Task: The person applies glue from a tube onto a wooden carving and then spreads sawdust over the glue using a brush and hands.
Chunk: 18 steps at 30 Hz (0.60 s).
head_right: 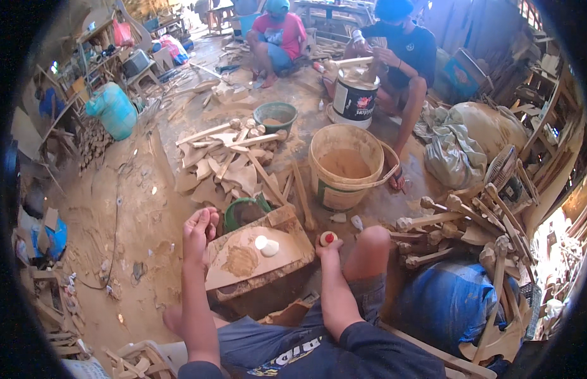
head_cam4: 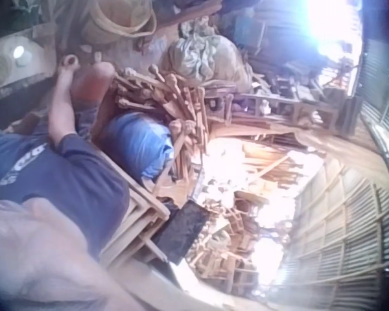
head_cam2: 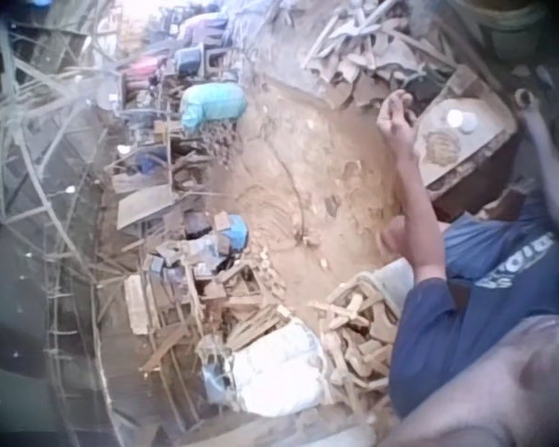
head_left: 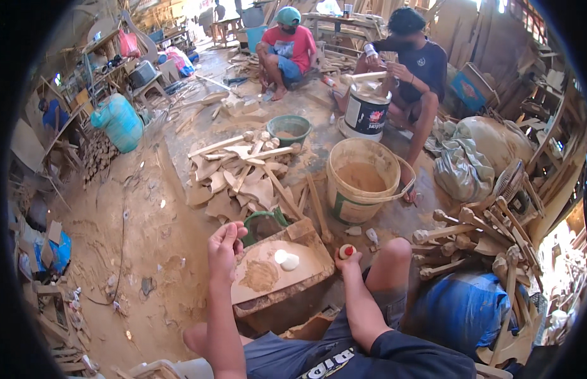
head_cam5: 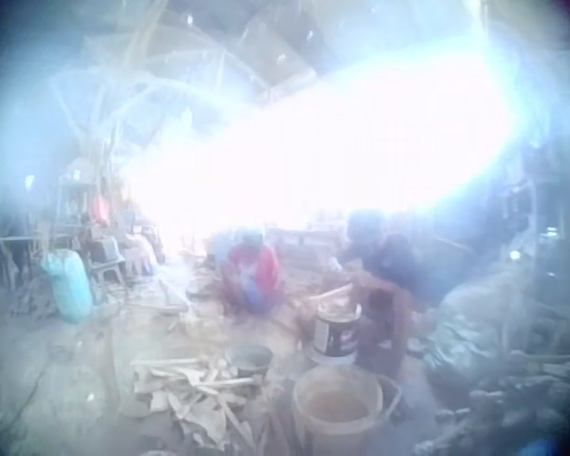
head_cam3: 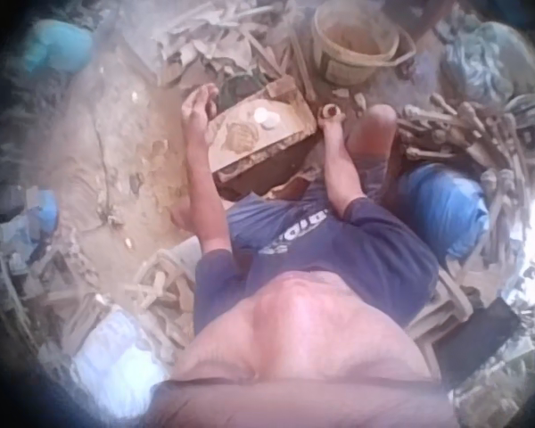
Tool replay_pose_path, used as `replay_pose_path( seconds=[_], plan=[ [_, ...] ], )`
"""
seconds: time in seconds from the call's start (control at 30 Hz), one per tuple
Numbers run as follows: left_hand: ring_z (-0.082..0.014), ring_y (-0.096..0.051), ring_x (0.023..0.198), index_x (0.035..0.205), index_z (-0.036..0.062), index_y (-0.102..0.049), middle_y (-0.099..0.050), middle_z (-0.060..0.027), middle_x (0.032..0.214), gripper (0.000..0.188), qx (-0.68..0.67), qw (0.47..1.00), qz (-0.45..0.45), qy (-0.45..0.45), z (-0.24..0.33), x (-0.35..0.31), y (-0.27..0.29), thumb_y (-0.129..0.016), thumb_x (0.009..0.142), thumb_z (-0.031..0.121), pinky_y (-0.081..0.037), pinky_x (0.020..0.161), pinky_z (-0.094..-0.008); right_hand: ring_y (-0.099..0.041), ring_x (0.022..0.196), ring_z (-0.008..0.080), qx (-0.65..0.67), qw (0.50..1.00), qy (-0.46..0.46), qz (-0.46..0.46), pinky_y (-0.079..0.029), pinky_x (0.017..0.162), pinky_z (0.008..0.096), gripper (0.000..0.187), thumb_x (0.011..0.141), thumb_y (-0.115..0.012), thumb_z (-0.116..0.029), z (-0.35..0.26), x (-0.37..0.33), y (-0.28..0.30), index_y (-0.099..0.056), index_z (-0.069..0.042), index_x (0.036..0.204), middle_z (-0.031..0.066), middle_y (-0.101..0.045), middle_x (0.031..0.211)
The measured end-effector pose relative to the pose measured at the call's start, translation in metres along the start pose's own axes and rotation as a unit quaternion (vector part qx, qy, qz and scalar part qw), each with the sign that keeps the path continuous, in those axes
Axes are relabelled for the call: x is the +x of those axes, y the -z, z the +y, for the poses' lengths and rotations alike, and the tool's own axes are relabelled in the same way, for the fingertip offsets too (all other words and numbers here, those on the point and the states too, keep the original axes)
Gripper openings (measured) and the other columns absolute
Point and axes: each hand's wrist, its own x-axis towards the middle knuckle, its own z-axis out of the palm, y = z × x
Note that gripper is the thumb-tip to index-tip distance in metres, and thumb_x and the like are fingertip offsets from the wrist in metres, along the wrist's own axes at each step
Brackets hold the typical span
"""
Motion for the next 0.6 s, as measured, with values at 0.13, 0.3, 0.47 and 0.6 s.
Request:
replay_pose_path(
  seconds=[0.13, 0.3, 0.47, 0.6],
  plan=[
    [-0.0012, -0.053, 0.061, 0.121, 0.0055, -0.072, -0.08, -0.0026, 0.104, 0.027, -0.011, 1.0, 0.018, -0.01, 0.007, -0.004, 0.011, -0.074, 0.105, 0.027, -0.039, 0.053, -0.0163, -0.065, 0.116, 0.0359, -0.116, 0.986, 0.062, 0.106, -0.059, 0.092, 0.0516, 0.056, 0.101, -0.039, -0.045, 0.011, -0.006, -0.001, -0.061, -0.009, 0.137, 0.0144, -0.064, 0.135],
    [-0.0023, -0.054, 0.062, 0.116, 0.0038, -0.074, -0.078, -0.0041, 0.098, 0.028, -0.053, 0.998, -0.024, -0.03, 0.022, 0.002, -0.011, -0.074, 0.105, 0.029, -0.043, 0.058, -0.0178, -0.059, 0.128, 0.0314, -0.313, 0.847, 0.407, 0.138, -0.049, 0.108, 0.0436, 0.058, 0.099, -0.052, -0.038, -0.077, -0.019, -0.026, -0.062, 0.003, 0.138, 0.0135, -0.065, 0.137],
    [-0.0016, -0.048, 0.055, 0.088, 0.0103, -0.07, -0.059, 0.0058, 0.068, 0.035, -0.042, 0.997, 0.048, -0.051, 0.027, -0.019, 0.026, -0.074, 0.104, 0.041, -0.034, 0.051, -0.0187, -0.067, 0.117, 0.0293, -0.432, 0.65, 0.589, -0.21, -0.051, 0.103, 0.0389, 0.046, 0.101, -0.06, -0.018, -0.032, -0.188, -0.117, -0.061, 0.007, 0.14, 0.0202, -0.07, 0.129],
    [-0.0032, -0.045, 0.052, 0.078, 0.0156, -0.06, -0.046, 0.009, 0.06, 0.042, -0.048, 0.996, 0.065, -0.041, 0.028, -0.013, 0.02, -0.069, 0.107, 0.045, -0.031, 0.049, -0.0207, -0.071, 0.101, 0.022, -0.451, 0.544, 0.637, -0.309, -0.054, 0.096, 0.0352, 0.03, 0.1, -0.062, -0.015, -0.056, -0.295, -0.21, -0.072, 0.005, 0.12, 0.0143, -0.077, 0.108]
  ],
)
